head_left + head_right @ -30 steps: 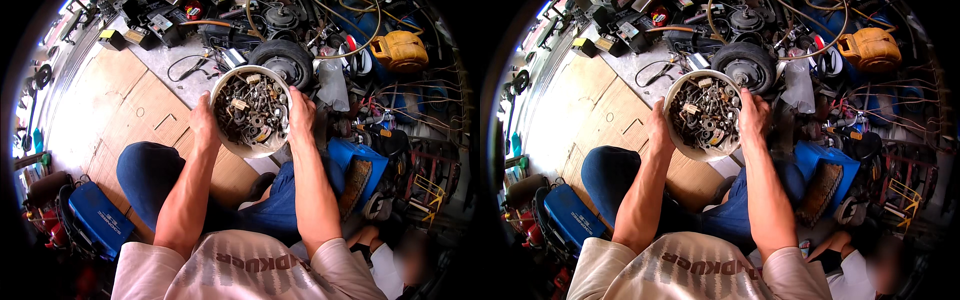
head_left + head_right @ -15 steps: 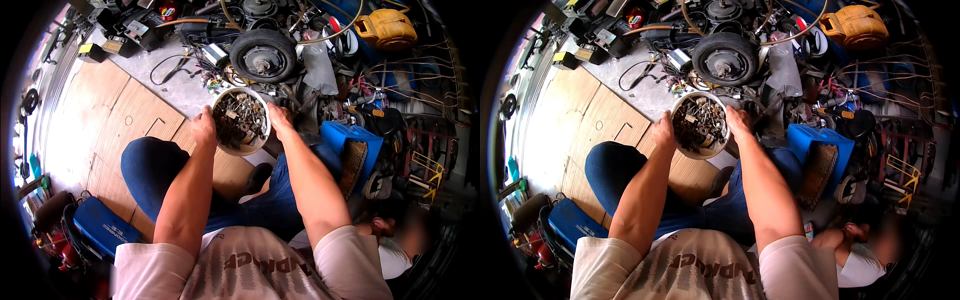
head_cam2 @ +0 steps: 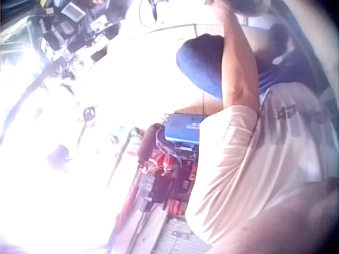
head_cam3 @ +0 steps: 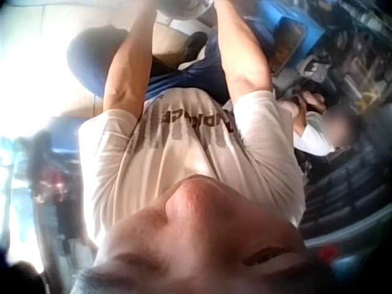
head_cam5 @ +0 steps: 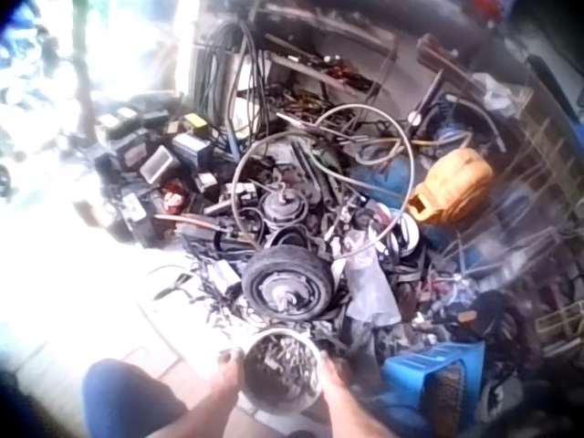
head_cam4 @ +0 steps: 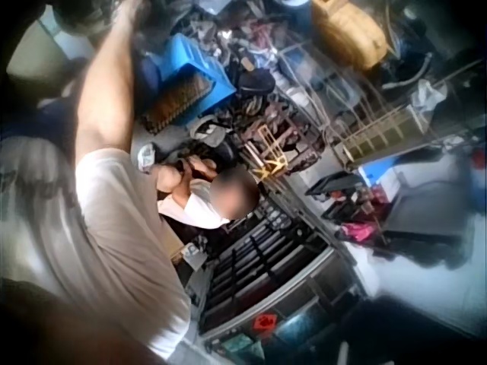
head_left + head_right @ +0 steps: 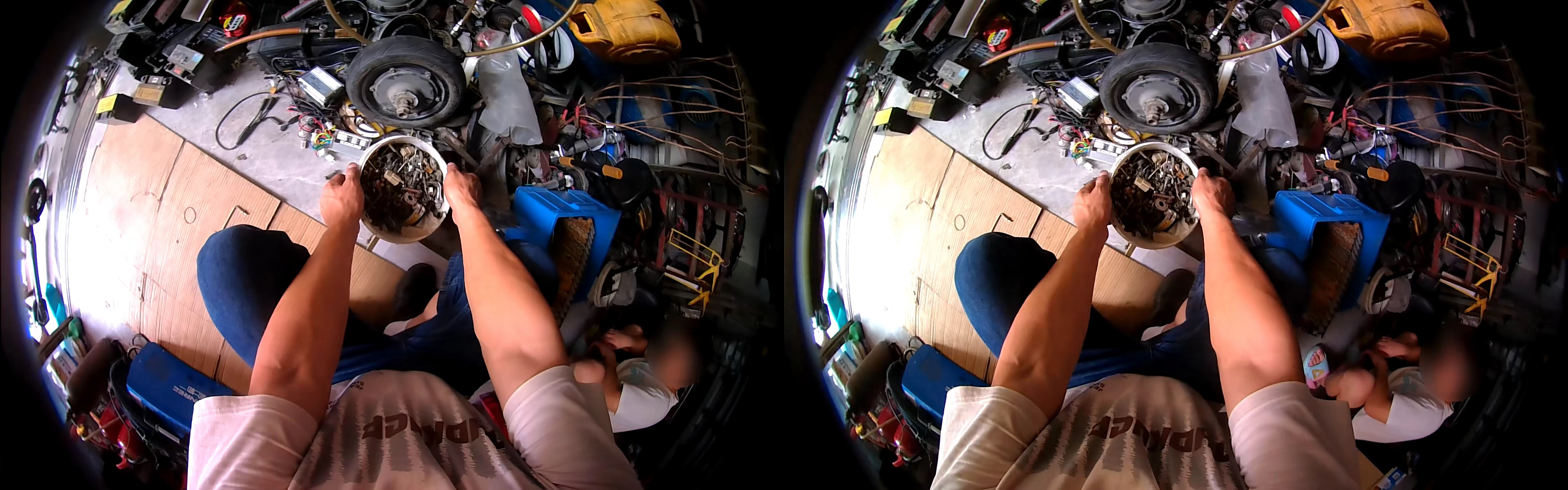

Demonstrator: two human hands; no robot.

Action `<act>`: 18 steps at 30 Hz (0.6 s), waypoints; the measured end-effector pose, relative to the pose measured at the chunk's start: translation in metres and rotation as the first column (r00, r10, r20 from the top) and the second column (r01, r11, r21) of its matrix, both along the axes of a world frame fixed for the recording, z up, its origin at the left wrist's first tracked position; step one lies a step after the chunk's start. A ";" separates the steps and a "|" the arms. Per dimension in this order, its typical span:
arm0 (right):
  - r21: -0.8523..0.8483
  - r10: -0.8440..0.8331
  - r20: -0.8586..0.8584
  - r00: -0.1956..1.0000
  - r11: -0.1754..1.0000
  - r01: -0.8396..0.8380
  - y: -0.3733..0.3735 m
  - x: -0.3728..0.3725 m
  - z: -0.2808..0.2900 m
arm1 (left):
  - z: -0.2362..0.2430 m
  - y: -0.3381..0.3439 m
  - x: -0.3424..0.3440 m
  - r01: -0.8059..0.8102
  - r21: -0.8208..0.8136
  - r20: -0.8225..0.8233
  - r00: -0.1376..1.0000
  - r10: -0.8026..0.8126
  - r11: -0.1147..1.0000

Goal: The person looks through batteries on the floor, searches through a bucket filled with screws and bolts to find specific parts, and then walks outside to a scooter.

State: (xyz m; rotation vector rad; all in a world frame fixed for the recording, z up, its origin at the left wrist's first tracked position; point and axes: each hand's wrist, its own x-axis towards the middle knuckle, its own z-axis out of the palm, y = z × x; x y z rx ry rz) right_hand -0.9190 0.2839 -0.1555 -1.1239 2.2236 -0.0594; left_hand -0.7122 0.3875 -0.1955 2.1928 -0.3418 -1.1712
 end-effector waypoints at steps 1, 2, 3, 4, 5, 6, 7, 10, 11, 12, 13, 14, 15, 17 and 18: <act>-0.029 0.014 -0.042 0.999 0.999 -0.015 -0.001 -0.011 -0.006 | 0.004 -0.005 -0.006 0.002 0.012 -0.006 1.000 -0.002 1.000; -0.128 0.125 -0.060 0.990 0.983 -0.131 0.005 0.011 0.014 | 0.004 -0.004 -0.004 -0.025 0.043 0.016 1.000 0.025 0.999; -0.370 0.254 -0.184 0.950 0.877 -0.306 0.013 0.018 0.023 | 0.008 -0.005 -0.006 -0.040 0.061 0.030 0.999 0.039 0.997; -0.555 0.336 -0.336 0.880 0.684 -0.473 0.021 0.023 0.032 | 0.013 -0.007 -0.009 -0.055 0.081 0.042 0.998 0.051 0.995; -0.601 0.474 -0.261 0.841 0.602 -0.526 0.024 0.030 0.045 | 0.018 -0.009 -0.013 -0.074 0.101 0.064 0.996 0.067 0.992; -0.555 0.607 -0.184 0.773 0.584 -0.592 0.026 0.030 0.044 | 0.024 -0.011 -0.016 -0.095 0.121 0.088 0.993 0.084 0.988; -0.523 0.677 -0.167 0.717 0.555 -0.647 0.031 0.030 0.043 | 0.027 -0.012 -0.017 -0.118 0.141 0.112 0.988 0.102 0.983; -0.478 0.762 -0.139 0.632 0.508 -0.717 0.035 0.037 0.040 | 0.020 -0.011 -0.014 -0.088 0.131 0.075 0.994 0.079 0.987; -0.464 0.772 -0.150 0.618 0.497 -0.733 0.035 0.040 0.044 | 0.022 -0.012 -0.012 -0.078 0.143 0.059 0.996 0.070 0.987; -0.450 0.781 -0.160 0.603 0.486 -0.749 0.035 0.043 0.047 | 0.025 -0.013 -0.011 -0.069 0.155 0.044 0.997 0.063 0.985; -0.417 0.785 -0.151 0.601 0.501 -0.759 0.035 0.043 0.044 | 0.028 -0.014 -0.011 -0.060 0.166 0.028 0.998 0.057 0.984; -0.408 0.793 -0.161 0.588 0.489 -0.771 0.035 0.044 0.044 | 0.030 -0.014 -0.010 -0.055 0.177 0.018 0.998 0.053 0.983; -0.399 0.800 -0.171 0.575 0.478 -0.783 0.036 0.045 0.044 | 0.032 -0.013 -0.009 -0.050 0.187 0.009 0.999 0.049 0.981; -0.396 0.802 -0.189 0.567 0.466 -0.791 0.037 0.047 0.043 | 0.039 -0.012 -0.010 -0.057 0.201 0.009 0.998 0.056 0.978; -0.403 0.796 -0.197 0.572 0.466 -0.788 0.038 0.048 0.043 | 0.039 -0.012 -0.010 -0.053 0.207 -0.001 0.999 0.054 0.977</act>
